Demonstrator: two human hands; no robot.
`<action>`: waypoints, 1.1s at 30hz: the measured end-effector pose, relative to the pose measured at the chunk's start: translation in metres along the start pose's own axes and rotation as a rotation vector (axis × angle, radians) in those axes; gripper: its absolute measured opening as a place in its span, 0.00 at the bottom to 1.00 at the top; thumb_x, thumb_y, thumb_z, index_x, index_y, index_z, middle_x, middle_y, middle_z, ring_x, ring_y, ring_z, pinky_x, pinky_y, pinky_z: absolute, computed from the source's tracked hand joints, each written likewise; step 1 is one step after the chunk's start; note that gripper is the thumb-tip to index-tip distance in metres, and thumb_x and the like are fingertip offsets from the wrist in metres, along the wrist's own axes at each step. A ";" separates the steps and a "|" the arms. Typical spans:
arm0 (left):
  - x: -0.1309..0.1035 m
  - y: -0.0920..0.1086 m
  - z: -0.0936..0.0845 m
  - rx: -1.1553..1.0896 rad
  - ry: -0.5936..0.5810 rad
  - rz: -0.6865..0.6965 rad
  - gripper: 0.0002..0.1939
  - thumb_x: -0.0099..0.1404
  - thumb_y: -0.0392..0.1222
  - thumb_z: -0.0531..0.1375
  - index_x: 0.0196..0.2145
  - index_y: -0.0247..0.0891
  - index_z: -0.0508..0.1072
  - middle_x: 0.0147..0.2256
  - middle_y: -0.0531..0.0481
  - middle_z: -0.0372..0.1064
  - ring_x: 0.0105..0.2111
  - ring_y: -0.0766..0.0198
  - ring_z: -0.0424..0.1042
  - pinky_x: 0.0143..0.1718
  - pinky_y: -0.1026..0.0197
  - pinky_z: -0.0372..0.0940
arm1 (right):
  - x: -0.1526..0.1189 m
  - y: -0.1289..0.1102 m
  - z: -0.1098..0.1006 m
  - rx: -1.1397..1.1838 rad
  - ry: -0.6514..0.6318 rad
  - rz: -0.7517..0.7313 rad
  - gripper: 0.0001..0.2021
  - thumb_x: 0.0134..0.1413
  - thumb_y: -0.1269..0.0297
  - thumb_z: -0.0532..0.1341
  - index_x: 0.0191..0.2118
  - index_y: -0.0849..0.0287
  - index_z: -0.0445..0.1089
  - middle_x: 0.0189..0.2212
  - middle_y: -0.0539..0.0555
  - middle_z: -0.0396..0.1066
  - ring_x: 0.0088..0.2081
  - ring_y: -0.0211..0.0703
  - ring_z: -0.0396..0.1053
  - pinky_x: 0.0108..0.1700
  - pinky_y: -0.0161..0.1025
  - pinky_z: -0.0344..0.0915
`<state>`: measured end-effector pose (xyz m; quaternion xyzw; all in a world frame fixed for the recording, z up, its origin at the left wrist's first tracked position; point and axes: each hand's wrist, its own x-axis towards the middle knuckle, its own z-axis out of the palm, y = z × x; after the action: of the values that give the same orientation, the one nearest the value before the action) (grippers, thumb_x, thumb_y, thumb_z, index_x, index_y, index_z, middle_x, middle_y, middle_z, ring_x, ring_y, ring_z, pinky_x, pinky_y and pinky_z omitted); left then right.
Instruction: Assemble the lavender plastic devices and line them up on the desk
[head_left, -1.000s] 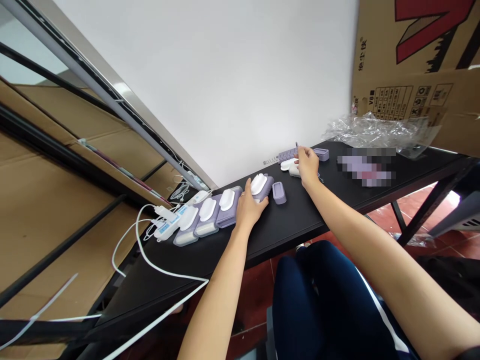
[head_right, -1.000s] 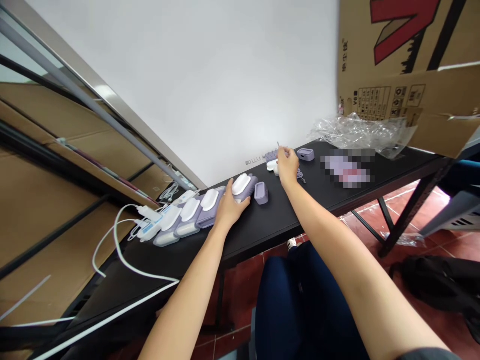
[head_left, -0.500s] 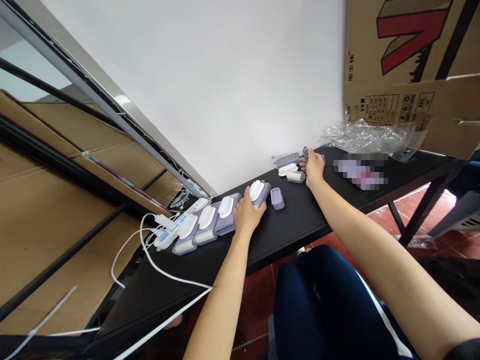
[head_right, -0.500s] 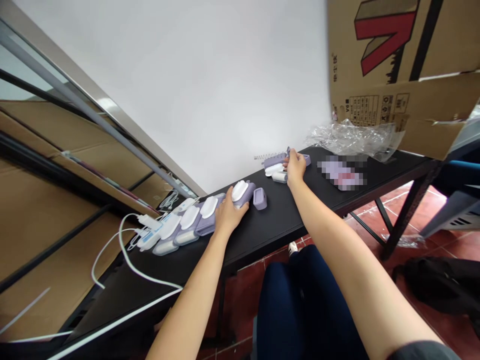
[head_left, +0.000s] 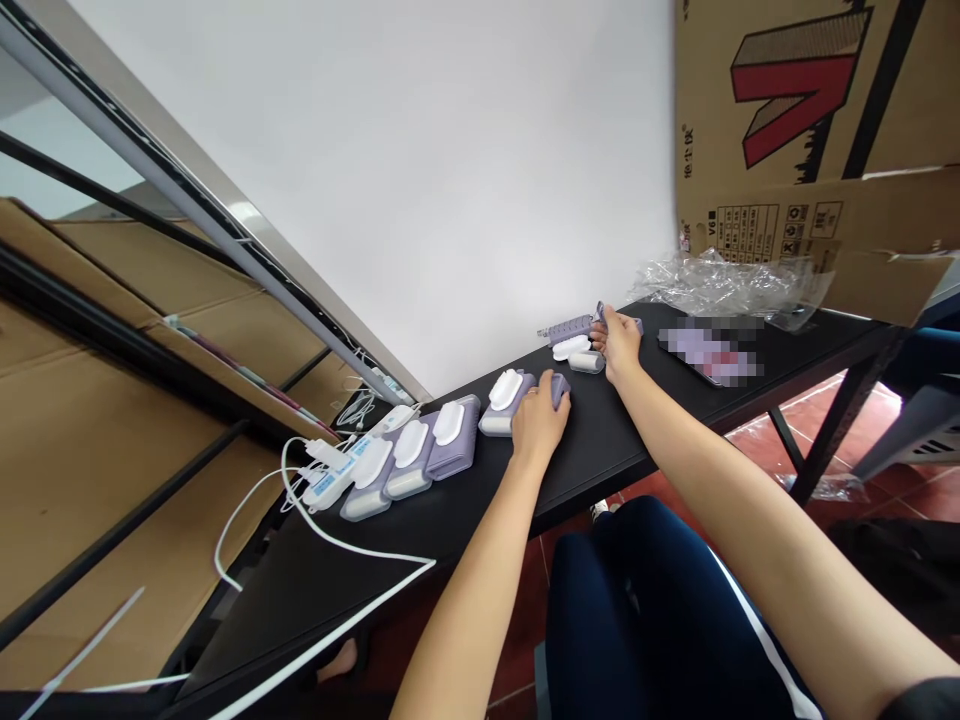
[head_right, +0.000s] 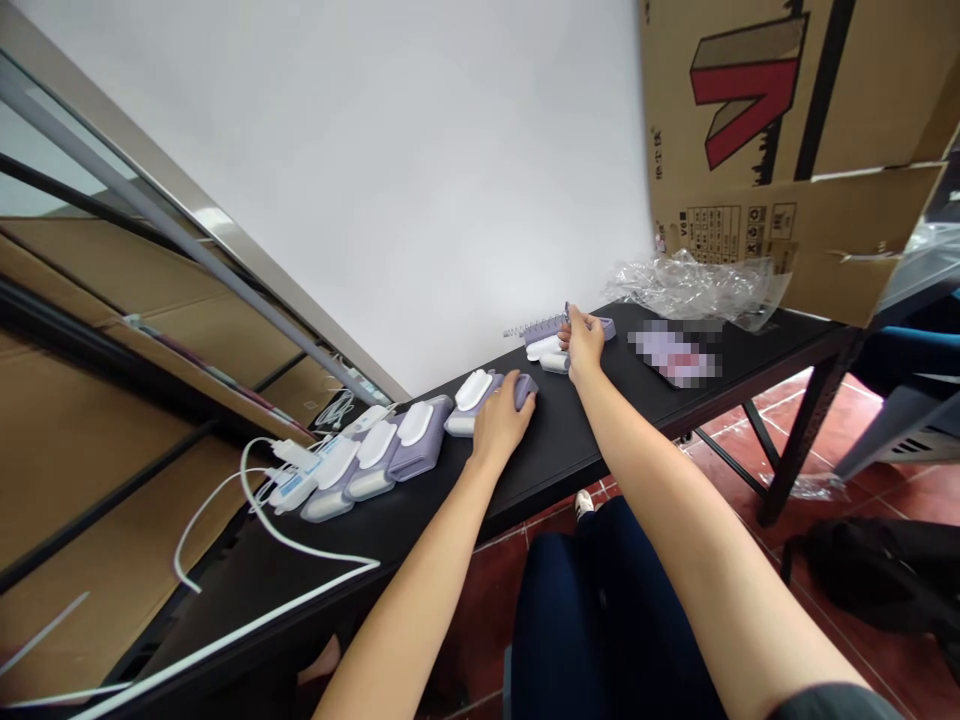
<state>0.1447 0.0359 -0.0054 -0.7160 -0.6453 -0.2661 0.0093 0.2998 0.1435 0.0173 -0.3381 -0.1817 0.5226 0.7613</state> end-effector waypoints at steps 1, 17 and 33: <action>0.002 -0.005 -0.002 -0.139 0.034 -0.010 0.30 0.71 0.50 0.57 0.67 0.42 0.62 0.53 0.36 0.73 0.53 0.47 0.74 0.52 0.50 0.67 | -0.001 0.000 0.001 0.027 -0.034 0.031 0.11 0.61 0.57 0.66 0.38 0.56 0.64 0.23 0.43 0.71 0.21 0.31 0.70 0.20 0.25 0.63; 0.014 -0.038 -0.025 -1.639 0.138 -0.312 0.22 0.57 0.52 0.69 0.42 0.36 0.71 0.36 0.51 0.76 0.31 0.68 0.76 0.34 0.65 0.66 | -0.018 -0.003 0.006 0.103 -0.426 0.273 0.06 0.62 0.67 0.67 0.34 0.61 0.72 0.29 0.52 0.78 0.31 0.36 0.78 0.32 0.28 0.75; 0.010 -0.032 -0.024 -1.513 0.079 -0.248 0.28 0.58 0.48 0.71 0.53 0.44 0.67 0.42 0.50 0.75 0.39 0.63 0.79 0.41 0.61 0.70 | -0.017 0.001 0.004 0.044 -0.463 0.266 0.06 0.65 0.66 0.65 0.34 0.60 0.72 0.29 0.51 0.77 0.31 0.36 0.78 0.33 0.30 0.74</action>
<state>0.1064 0.0418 0.0080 -0.4397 -0.3624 -0.6596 -0.4903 0.2901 0.1298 0.0206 -0.2138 -0.2934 0.6853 0.6313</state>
